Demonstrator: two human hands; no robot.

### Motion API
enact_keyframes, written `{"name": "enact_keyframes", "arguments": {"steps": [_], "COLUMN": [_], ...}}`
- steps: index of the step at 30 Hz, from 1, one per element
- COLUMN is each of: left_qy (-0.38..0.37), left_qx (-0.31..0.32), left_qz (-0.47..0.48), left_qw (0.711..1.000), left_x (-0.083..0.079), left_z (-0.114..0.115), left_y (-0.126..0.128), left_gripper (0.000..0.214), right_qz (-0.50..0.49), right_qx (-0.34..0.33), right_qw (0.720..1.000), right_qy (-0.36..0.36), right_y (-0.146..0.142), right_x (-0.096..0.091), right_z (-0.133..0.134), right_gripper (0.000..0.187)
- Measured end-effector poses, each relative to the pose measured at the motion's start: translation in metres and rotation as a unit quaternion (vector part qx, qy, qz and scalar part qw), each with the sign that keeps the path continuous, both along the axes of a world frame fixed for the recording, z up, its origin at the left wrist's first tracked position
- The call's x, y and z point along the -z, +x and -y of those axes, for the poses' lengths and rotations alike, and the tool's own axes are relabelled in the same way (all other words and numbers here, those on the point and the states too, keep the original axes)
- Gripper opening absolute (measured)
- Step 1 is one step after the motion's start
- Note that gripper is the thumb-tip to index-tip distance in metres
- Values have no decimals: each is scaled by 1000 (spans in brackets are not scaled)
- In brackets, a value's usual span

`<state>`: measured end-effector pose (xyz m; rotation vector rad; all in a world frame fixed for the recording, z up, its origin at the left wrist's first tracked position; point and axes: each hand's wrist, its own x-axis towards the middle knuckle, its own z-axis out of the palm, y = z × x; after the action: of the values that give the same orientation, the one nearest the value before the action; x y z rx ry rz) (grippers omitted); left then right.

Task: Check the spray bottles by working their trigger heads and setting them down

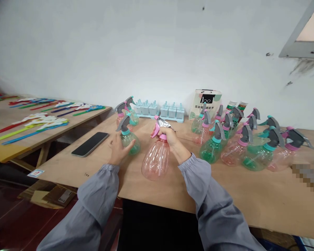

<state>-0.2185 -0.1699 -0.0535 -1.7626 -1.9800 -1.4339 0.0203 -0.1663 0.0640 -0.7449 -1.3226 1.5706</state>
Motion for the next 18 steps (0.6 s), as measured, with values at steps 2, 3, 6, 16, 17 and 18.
{"name": "enact_keyframes", "arguments": {"steps": [2, 3, 6, 16, 17, 18], "left_qy": [0, 0, -1, -8, -6, -6], "left_qx": [1, 0, -3, -8, -9, -9], "left_qz": [0, 1, 3, 0, 0, -1], "left_qw": [1000, 1000, 1000, 1000, 1000, 1000], "left_x": [0, 0, -1, -2, -2, -1], "left_z": [0, 0, 1, 1, 1, 1], "left_y": [0, 0, 1, 2, 2, 2], "left_gripper": [65, 65, 65, 64, 64, 64], "right_qz": [2, 4, 3, -12, -9, -6], "right_qx": [-32, -44, -47, -34, -41, -41], "right_qw": [999, 999, 999, 999, 999, 999], "right_qy": [-5, 1, 16, -23, -10, 1], "right_y": [-2, -3, -6, -5, -6, -6], "right_x": [-3, -4, -6, -1, 0, 0], "right_z": [4, 6, 9, 5, 5, 6], "right_gripper": [28, 32, 39, 28, 28, 26]}}
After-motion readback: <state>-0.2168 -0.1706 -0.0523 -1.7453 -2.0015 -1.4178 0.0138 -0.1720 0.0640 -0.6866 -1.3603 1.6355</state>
